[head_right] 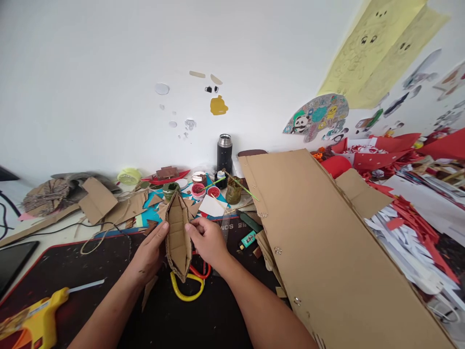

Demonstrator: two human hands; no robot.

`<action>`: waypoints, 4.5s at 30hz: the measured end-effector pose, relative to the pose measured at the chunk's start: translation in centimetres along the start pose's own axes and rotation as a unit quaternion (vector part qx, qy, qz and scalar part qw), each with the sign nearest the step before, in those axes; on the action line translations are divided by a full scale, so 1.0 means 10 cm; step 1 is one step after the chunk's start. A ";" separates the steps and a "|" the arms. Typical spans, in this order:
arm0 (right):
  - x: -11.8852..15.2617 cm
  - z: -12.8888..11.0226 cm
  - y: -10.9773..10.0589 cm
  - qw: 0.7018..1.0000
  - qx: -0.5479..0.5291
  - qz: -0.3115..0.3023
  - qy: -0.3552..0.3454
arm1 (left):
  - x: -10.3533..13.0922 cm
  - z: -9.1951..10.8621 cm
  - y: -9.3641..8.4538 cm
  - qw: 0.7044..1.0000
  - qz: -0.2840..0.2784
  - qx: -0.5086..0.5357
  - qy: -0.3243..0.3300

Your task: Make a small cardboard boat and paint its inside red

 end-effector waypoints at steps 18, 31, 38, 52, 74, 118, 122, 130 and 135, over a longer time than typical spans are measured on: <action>0.01 -0.15 -0.02 0.994 -0.092 -0.022 0.050 | -0.06 0.26 -0.03 0.983 -0.007 0.169 0.069; -0.02 -0.14 -0.08 0.995 -0.079 0.026 0.046 | -0.07 0.24 0.01 0.983 0.050 0.153 0.084; 0.01 -0.13 -0.07 0.999 -0.009 0.036 0.023 | -0.09 0.26 -0.01 0.980 0.112 0.136 0.098; 0.07 -0.08 -0.07 0.991 0.128 0.034 -0.023 | -0.11 0.24 -0.03 0.969 0.191 0.116 0.104; 0.05 -0.03 -0.08 0.992 0.124 0.036 -0.007 | -0.07 0.22 0.02 0.984 0.126 0.077 0.104; -0.07 -0.17 -0.20 0.993 -0.105 0.058 0.001 | -0.10 0.30 -0.07 0.990 -0.001 0.106 0.097; -0.08 -0.19 -0.21 0.988 -0.141 0.058 0.000 | -0.12 0.21 -0.01 0.985 0.022 0.129 0.109; -0.16 -0.13 -0.29 0.988 -0.131 0.081 -0.010 | -0.08 0.22 0.07 0.990 -0.031 0.098 0.093; -0.17 -0.12 -0.31 0.989 -0.121 0.079 -0.022 | -0.05 0.31 0.00 0.988 -0.017 0.084 0.130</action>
Point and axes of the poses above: each hand's wrist, its own x-axis away from the middle knuckle, its own y-axis out of the palm, z = x × y, the point moved 2 cm from there along -x, towards the middle knuckle, and after that the axes turned 8 degrees about -z, right-handed, at the moved point
